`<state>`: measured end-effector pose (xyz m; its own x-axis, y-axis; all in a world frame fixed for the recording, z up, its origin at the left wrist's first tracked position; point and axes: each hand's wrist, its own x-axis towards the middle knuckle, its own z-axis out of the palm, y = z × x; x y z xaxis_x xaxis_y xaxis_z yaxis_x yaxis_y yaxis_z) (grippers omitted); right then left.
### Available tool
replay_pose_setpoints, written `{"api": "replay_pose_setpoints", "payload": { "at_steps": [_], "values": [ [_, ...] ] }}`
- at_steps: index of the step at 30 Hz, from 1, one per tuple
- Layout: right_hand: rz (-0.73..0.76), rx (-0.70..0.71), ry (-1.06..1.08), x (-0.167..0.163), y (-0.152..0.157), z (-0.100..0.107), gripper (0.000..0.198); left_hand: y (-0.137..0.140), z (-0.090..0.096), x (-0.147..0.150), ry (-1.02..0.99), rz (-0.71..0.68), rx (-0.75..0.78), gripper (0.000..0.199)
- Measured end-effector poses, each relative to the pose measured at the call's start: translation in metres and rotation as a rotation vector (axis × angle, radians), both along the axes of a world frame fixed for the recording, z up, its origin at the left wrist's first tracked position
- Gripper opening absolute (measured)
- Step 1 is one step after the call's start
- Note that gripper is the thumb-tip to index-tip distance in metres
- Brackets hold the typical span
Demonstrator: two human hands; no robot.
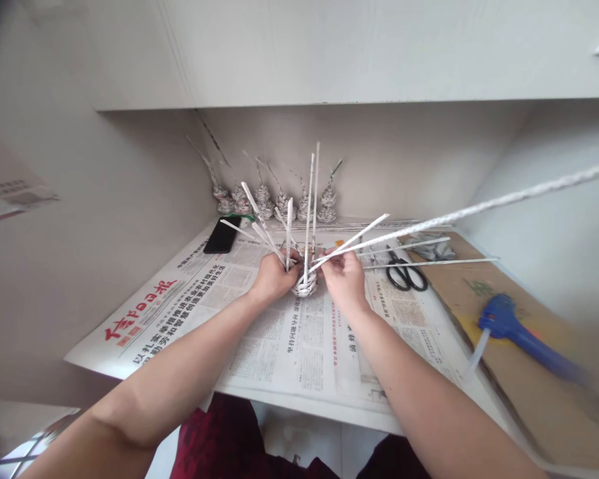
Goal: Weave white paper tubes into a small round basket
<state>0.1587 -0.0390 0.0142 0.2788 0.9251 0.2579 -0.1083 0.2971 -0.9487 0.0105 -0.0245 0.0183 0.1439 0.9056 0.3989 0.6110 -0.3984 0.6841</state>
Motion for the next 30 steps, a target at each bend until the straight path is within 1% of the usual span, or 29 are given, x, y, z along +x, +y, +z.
{"api": "replay_pose_setpoints", "payload": {
  "at_steps": [4, 8, 10, 12, 14, 17, 21, 24, 27, 30],
  "values": [
    [0.043, 0.017, -0.22, -0.001, -0.007, -0.001, 0.022, 0.003, 0.0, -0.003, 0.02, 0.046, -0.005, 0.018],
    [0.012, -0.028, -0.393, 0.001, -0.012, 0.003, 0.026, 0.003, 0.001, -0.005, 0.024, 0.056, -0.01, 0.019],
    [0.009, 0.017, -0.399, 0.001, -0.016, 0.007, 0.027, 0.002, 0.002, -0.006, 0.041, 0.056, -0.014, 0.019],
    [0.029, 0.103, -0.38, 0.0, -0.02, 0.011, 0.027, 0.002, 0.002, -0.006, 0.07, 0.062, -0.028, 0.019],
    [0.025, 0.186, -0.433, -0.002, -0.024, 0.014, 0.028, 0.002, 0.002, -0.006, 0.094, 0.07, -0.037, 0.019],
    [-0.077, 0.23, -0.654, -0.002, -0.028, 0.016, 0.033, 0.003, 0.002, -0.007, 0.102, 0.061, -0.03, 0.019],
    [-0.206, 0.229, -0.892, 0.004, -0.028, 0.017, 0.025, 0.004, 0.0, -0.007, 0.092, 0.049, -0.014, 0.02],
    [-0.281, 0.192, -1.133, 0.009, -0.027, 0.021, 0.024, 0.004, 0.0, -0.006, 0.097, 0.045, -0.019, 0.02],
    [-0.335, 0.192, -1.377, 0.012, -0.028, 0.024, 0.026, 0.003, 0.0, -0.006, 0.096, 0.034, 0.001, 0.021],
    [-0.35, 0.237, -1.511, 0.011, -0.028, 0.024, 0.03, 0.002, 0.0, -0.006, 0.097, 0.022, 0.02, 0.022]
  ]
}}
